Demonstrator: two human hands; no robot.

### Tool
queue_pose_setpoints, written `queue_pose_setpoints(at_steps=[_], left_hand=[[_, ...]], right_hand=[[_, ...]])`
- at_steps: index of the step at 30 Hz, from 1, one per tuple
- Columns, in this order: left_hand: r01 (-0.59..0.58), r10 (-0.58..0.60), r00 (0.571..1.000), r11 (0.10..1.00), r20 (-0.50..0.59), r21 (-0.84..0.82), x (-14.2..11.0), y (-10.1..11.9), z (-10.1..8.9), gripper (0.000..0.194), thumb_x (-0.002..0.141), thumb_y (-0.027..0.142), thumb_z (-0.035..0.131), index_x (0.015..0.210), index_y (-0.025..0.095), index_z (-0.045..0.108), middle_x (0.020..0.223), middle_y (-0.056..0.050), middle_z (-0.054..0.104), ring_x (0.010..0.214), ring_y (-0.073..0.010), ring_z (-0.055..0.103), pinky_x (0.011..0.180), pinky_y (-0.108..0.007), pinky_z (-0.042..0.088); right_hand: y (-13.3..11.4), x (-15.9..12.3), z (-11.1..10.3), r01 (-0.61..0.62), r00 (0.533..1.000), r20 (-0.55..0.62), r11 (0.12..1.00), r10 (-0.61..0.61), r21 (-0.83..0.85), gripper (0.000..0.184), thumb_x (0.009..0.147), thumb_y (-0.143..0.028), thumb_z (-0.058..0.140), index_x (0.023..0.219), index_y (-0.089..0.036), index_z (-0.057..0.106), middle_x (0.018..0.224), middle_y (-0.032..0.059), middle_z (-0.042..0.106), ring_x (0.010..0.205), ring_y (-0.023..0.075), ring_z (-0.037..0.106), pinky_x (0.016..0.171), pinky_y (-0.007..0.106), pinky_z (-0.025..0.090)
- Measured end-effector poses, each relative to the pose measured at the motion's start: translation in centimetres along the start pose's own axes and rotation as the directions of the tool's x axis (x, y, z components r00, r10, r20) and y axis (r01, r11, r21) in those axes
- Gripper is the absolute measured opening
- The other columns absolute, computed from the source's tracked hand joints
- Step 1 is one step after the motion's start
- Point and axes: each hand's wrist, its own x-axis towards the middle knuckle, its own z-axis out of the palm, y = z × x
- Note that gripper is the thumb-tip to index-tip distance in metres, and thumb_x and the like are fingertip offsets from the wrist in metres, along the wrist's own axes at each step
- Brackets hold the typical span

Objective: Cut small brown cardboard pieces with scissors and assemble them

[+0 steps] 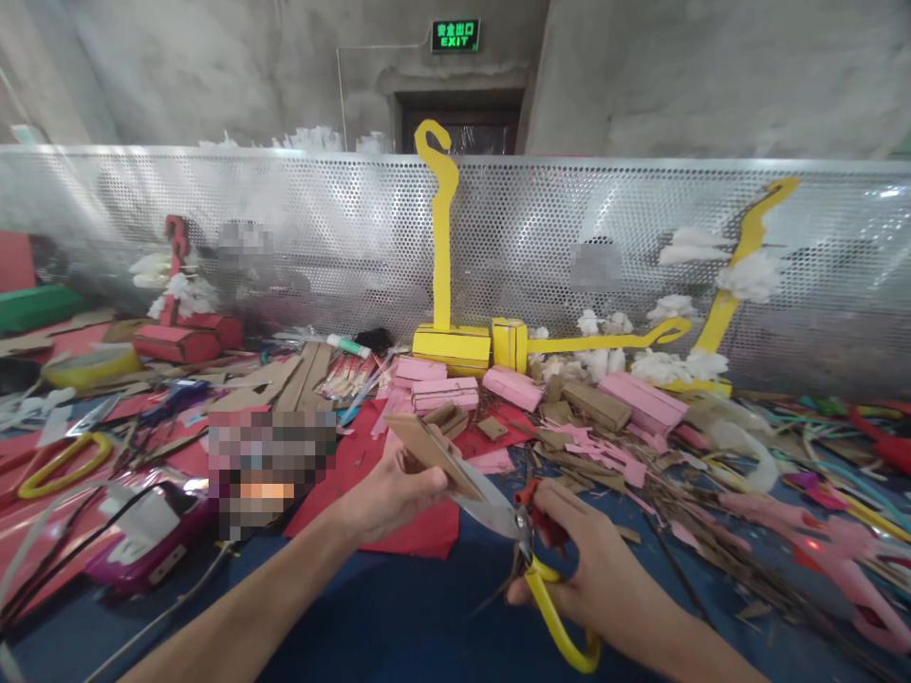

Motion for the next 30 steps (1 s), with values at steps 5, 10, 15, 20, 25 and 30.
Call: queue_pose_setpoints(at_steps=[5,10,15,20,25,30], left_hand=[[0.000,0.000,1.000,1.000,0.000,-0.001,0.0,-0.1,-0.2,0.025,0.079,0.020,0.086,0.093,0.018,0.065,0.091,0.000,0.068,0.078,-0.0117,0.068,0.074,-0.024,0.057],[0.001,-0.001,1.000,1.000,-0.016,-0.005,0.0,-0.1,-0.1,0.025,0.078,0.021,0.087,0.088,0.017,0.064,0.091,0.000,0.068,0.078,-0.0112,0.067,0.074,-0.024,0.056],[0.015,-0.016,0.999,1.000,-0.041,-0.012,0.0,0.0,0.1,0.027,0.075,0.020,0.089,0.085,0.016,0.065,0.086,0.000,0.067,0.078,-0.0121,0.066,0.073,-0.024,0.055],[0.016,-0.017,0.999,0.999,-0.034,-0.030,0.0,0.1,0.2,0.027,0.075,0.021,0.089,0.088,0.016,0.066,0.085,0.000,0.068,0.078,-0.0130,0.067,0.073,-0.025,0.055],[0.014,-0.015,0.999,0.999,-0.033,-0.032,0.1,0.0,0.0,0.026,0.076,0.021,0.088,0.089,0.016,0.067,0.088,-0.001,0.068,0.079,-0.0134,0.067,0.074,-0.025,0.056],[0.016,-0.017,1.000,0.999,-0.021,-0.050,0.0,-0.1,-0.1,0.028,0.075,0.021,0.089,0.089,0.017,0.066,0.088,0.000,0.066,0.080,-0.0119,0.067,0.072,-0.022,0.056]], right_hand=[[0.2,-0.1,0.2,0.002,1.000,0.005,1.000,-0.002,-0.007,0.046,0.072,-0.043,0.089,0.079,-0.024,0.048,0.082,-0.0026,0.053,0.069,0.0162,0.045,0.060,0.026,0.037],[0.6,-0.1,0.6,0.023,1.000,0.008,1.000,-0.023,0.017,0.046,0.072,-0.044,0.089,0.080,-0.023,0.049,0.082,-0.0028,0.054,0.068,0.0154,0.045,0.059,0.026,0.036],[0.6,0.0,0.6,0.024,1.000,-0.001,0.999,-0.024,0.031,0.045,0.073,-0.045,0.088,0.080,-0.023,0.050,0.081,-0.0029,0.055,0.069,0.0151,0.045,0.059,0.025,0.037],[0.5,0.0,0.7,0.014,1.000,-0.017,1.000,-0.013,0.027,0.049,0.071,-0.048,0.088,0.074,-0.023,0.046,0.075,-0.0048,0.051,0.064,0.0134,0.042,0.055,0.024,0.036],[0.6,0.2,0.8,0.000,0.999,-0.032,0.997,0.002,0.079,0.049,0.072,-0.048,0.088,0.072,-0.023,0.045,0.072,-0.0059,0.048,0.060,0.0119,0.040,0.051,0.023,0.035],[1.2,0.2,1.0,-0.006,0.999,-0.040,0.995,0.010,0.101,0.046,0.073,-0.044,0.087,0.071,-0.023,0.047,0.072,-0.0059,0.049,0.060,0.0121,0.042,0.052,0.023,0.036]])
